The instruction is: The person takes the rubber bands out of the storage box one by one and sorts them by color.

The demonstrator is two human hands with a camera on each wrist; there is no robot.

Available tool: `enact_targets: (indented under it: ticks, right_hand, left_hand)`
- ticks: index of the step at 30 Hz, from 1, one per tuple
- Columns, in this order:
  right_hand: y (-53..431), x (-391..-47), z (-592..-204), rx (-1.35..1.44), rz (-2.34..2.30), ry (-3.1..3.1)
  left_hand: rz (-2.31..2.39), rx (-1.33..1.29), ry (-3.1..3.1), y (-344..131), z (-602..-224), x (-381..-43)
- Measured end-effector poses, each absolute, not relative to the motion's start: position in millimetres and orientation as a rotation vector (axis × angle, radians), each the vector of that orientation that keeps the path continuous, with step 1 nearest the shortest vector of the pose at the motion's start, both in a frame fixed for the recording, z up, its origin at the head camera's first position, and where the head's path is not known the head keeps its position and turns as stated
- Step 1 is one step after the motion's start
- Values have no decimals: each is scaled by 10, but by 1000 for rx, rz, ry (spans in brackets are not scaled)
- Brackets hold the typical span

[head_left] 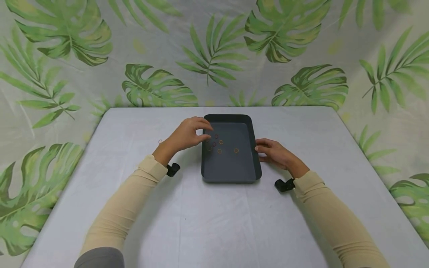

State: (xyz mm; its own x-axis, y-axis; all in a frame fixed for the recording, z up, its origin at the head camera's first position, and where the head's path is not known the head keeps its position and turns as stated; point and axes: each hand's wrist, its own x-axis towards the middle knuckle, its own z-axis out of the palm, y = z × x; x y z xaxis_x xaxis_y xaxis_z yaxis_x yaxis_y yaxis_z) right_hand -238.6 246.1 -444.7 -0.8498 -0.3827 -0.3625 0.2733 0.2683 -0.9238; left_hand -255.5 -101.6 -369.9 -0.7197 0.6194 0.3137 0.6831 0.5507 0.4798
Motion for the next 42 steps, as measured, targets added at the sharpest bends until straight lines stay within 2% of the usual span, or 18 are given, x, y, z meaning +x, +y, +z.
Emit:
enact_targets:
  ticks: [10,24,42]
  right_hand:
    - [2475,-2385,-4437,-85,-1608,2023]
    - [2489,-2382,-4426,-126,-1606,2003]
    - [2491,-2363,-4388,-111,-1621,1991]
  left_hand:
    - [-677,-1079,-2884,-702,-3992,-2807]
    - [-110,-1041,-2894,-644,-4131,-3063]
    - [-57,-1001,-2945,-541,-4180,-3100]
